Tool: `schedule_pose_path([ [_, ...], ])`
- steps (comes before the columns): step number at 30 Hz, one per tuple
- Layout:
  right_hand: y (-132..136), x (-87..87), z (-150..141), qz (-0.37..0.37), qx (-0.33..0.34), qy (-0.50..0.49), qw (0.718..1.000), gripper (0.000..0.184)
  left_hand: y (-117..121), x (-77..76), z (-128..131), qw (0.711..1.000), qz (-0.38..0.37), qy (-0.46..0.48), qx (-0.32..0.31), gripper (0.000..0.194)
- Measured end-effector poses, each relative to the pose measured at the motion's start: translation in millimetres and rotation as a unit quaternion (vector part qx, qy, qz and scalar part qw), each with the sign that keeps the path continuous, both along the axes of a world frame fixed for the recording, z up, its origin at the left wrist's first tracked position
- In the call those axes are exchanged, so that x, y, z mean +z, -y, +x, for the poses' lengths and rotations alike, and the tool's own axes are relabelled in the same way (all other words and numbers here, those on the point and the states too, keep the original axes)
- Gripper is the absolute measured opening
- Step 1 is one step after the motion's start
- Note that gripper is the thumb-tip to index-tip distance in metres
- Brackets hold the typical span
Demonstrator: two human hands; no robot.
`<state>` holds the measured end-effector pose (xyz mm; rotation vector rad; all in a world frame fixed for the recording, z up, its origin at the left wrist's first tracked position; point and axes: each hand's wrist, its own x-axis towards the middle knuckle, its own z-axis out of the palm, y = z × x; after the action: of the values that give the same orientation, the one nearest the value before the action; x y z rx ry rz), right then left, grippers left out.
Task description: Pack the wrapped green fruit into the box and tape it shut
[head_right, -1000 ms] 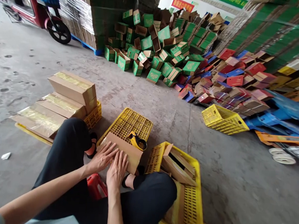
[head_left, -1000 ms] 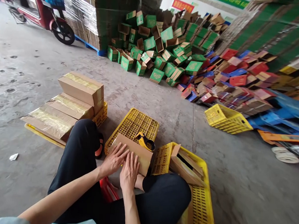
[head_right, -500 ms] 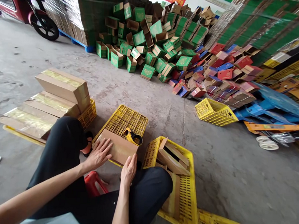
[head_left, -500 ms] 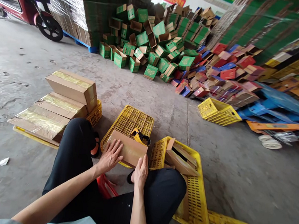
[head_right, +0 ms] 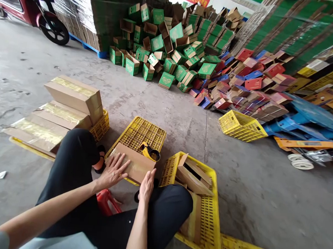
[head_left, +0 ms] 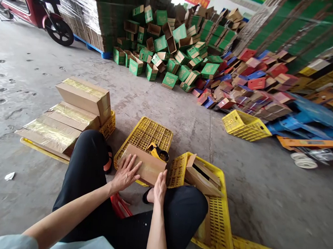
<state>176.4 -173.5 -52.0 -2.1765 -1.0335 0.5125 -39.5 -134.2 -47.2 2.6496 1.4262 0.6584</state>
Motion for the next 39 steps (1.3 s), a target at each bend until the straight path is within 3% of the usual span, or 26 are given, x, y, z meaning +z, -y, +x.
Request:
schedule_pose_path([
  [5, 14, 5.5, -19, -0.018, -0.021, 0.07, 0.997, 0.098, 0, -3.9, -7, 1.0, -0.002, 0.027, 0.016, 0.07],
  [9, 32, 5.9, -50, -0.017, 0.083, 0.239, 0.967, 0.085, 8, -6.2, -11, 0.999, 0.004, 0.035, 0.031, 0.077],
  [13, 37, 2.6, -66, -0.011, 0.144, 0.295, 0.944, 0.073, 17, -4.9, -6, 0.999, -0.007, 0.034, -0.006, 0.072],
  [22, 44, 2.9, -77, 0.085, 0.223, 0.319, 0.917, 0.054, 24, -0.9, -6, 0.999, -0.046, -0.008, -0.025, 0.084],
  [29, 47, 19.2, -59, 0.113, 0.169, 0.305, 0.93, 0.047, 16, 6.1, -19, 0.998, -0.064, -0.022, -0.004, 0.08],
  [34, 37, 26.5, -68, 0.105, 0.165, 0.308, 0.931, 0.045, 23, 3.1, -14, 0.997, -0.073, 0.01, 0.008, 0.076],
  [39, 28, 27.2, -85, 0.098, 0.226, 0.3, 0.922, 0.049, 31, 2.2, 0, 0.995, -0.065, 0.043, -0.056, 0.064],
])
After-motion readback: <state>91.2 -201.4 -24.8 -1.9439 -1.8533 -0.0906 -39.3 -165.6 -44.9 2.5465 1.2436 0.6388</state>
